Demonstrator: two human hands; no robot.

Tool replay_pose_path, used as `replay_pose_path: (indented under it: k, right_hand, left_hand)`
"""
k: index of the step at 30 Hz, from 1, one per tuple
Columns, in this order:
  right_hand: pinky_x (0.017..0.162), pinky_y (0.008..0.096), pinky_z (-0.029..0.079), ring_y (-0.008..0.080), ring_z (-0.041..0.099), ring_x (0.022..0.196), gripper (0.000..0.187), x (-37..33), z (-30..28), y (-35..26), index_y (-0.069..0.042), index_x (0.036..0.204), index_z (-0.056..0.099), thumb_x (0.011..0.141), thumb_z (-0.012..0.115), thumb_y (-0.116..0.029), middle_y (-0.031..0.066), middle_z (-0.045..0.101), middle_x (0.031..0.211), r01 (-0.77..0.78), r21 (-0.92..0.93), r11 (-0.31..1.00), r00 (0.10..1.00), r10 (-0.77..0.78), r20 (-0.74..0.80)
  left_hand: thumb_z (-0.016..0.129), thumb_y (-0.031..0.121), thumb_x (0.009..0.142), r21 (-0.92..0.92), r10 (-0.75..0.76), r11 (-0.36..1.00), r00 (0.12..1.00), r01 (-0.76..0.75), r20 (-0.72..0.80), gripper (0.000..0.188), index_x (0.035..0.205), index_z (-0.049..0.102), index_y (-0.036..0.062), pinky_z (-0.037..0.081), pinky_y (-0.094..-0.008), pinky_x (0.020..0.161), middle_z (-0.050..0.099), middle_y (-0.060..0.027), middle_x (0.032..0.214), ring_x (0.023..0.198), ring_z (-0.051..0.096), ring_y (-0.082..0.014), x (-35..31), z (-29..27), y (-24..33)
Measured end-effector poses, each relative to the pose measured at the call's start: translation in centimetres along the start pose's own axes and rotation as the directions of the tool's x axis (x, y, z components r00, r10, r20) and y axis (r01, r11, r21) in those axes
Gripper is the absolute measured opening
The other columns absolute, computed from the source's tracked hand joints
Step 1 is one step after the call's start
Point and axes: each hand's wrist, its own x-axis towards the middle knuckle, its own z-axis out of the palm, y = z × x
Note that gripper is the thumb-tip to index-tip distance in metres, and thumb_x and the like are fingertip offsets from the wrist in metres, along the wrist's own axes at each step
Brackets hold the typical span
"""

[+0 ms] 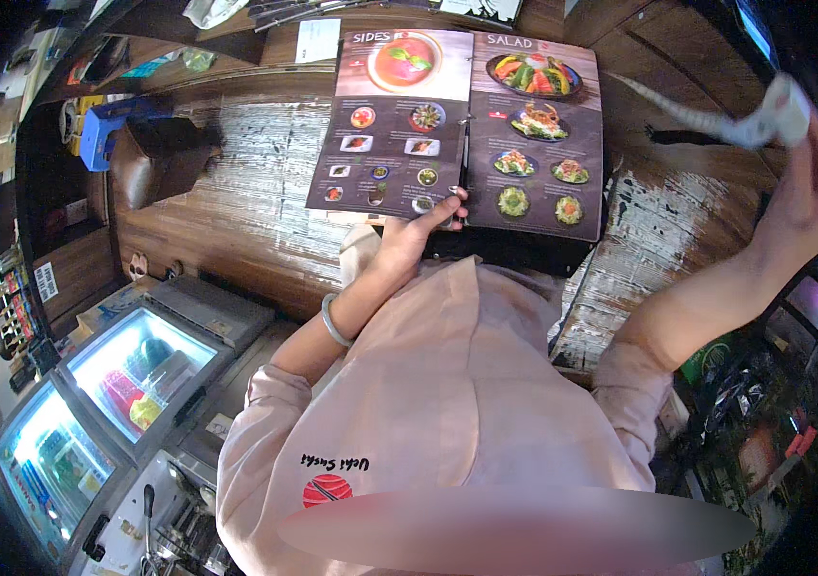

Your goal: The person repairs a restaurant menu binder by inserting a white plastic strip into the metal ring mechanism. They open and close the menu, align the strip with the rings, and secure it in place. The task is performed at a counter with other menus and equipment visible.

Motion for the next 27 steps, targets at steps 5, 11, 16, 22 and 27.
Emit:
replay_pose_path:
  k: [5,11,16,22,27]
  right_hand:
    - [0.084,0.0305,0.047,0.0175,0.061,0.094,0.02,-10.3,-3.1,2.3,0.004,0.102,0.069,0.09,0.07,-0.012,0.0117,0.069,0.099,-0.391,0.33,0.859,0.918,0.338,0.207]
    - [0.079,0.0355,0.053,0.0281,0.069,0.09,0.025,-12.1,0.6,-2.7,0.005,0.102,0.06,0.093,0.064,-0.018,0.0221,0.07,0.094,-0.397,0.679,0.617,0.863,0.0,0.504]
    - [0.079,0.0328,0.054,0.0261,0.07,0.088,0.018,-12.8,1.9,-2.8,0.005,0.107,0.058,0.095,0.058,-0.008,0.021,0.07,0.095,-0.42,0.616,0.666,0.875,0.117,0.47]
    - [0.085,0.03,0.052,0.0194,0.067,0.09,0.018,-13.6,3.0,-3.4,0.004,0.109,0.064,0.094,0.06,-0.002,0.0142,0.07,0.097,-0.368,0.357,0.859,0.885,0.206,0.417]
    - [0.076,0.0317,0.054,0.0208,0.07,0.084,0.014,-14.7,6.5,-6.1,-0.003,0.1,0.071,0.086,0.072,-0.002,0.0098,0.073,0.096,-0.166,0.315,0.935,0.856,-0.022,0.517]
  left_hand:
    - [0.067,0.012,0.096,-0.042,-0.046,0.998,0.999,0.046,0.001,0.022,0.116,0.065,0.0014,0.058,-0.0288,0.076,0.072,-0.0118,0.107,0.085,0.07,-0.0171,-0.7,-1.9,-0.2]
    - [0.064,0.016,0.098,-0.023,-0.105,0.994,0.994,0.105,0.021,0.026,0.118,0.064,-0.0012,0.059,-0.0284,0.077,0.073,-0.0159,0.107,0.086,0.071,-0.0194,-0.6,-2.2,-0.3]
    - [0.058,0.028,0.101,-0.146,-0.341,0.93,0.94,0.337,-0.003,0.035,0.122,0.062,-0.0005,0.06,-0.0291,0.077,0.072,-0.0165,0.106,0.084,0.071,-0.021,-2.9,-3.9,0.8]
    - [0.049,0.034,0.106,0.34,-0.229,0.924,0.965,0.176,0.124,0.044,0.128,0.06,-0.002,0.058,-0.0297,0.076,0.07,-0.0163,0.106,0.086,0.07,-0.0172,-6.3,-4.5,3.1]
    - [0.06,0.018,0.101,0.412,0.322,0.805,0.898,-0.427,0.3,0.042,0.138,0.054,-0.0021,0.057,-0.0293,0.08,0.07,-0.013,0.106,0.086,0.068,-0.015,-5.6,2.4,6.4]
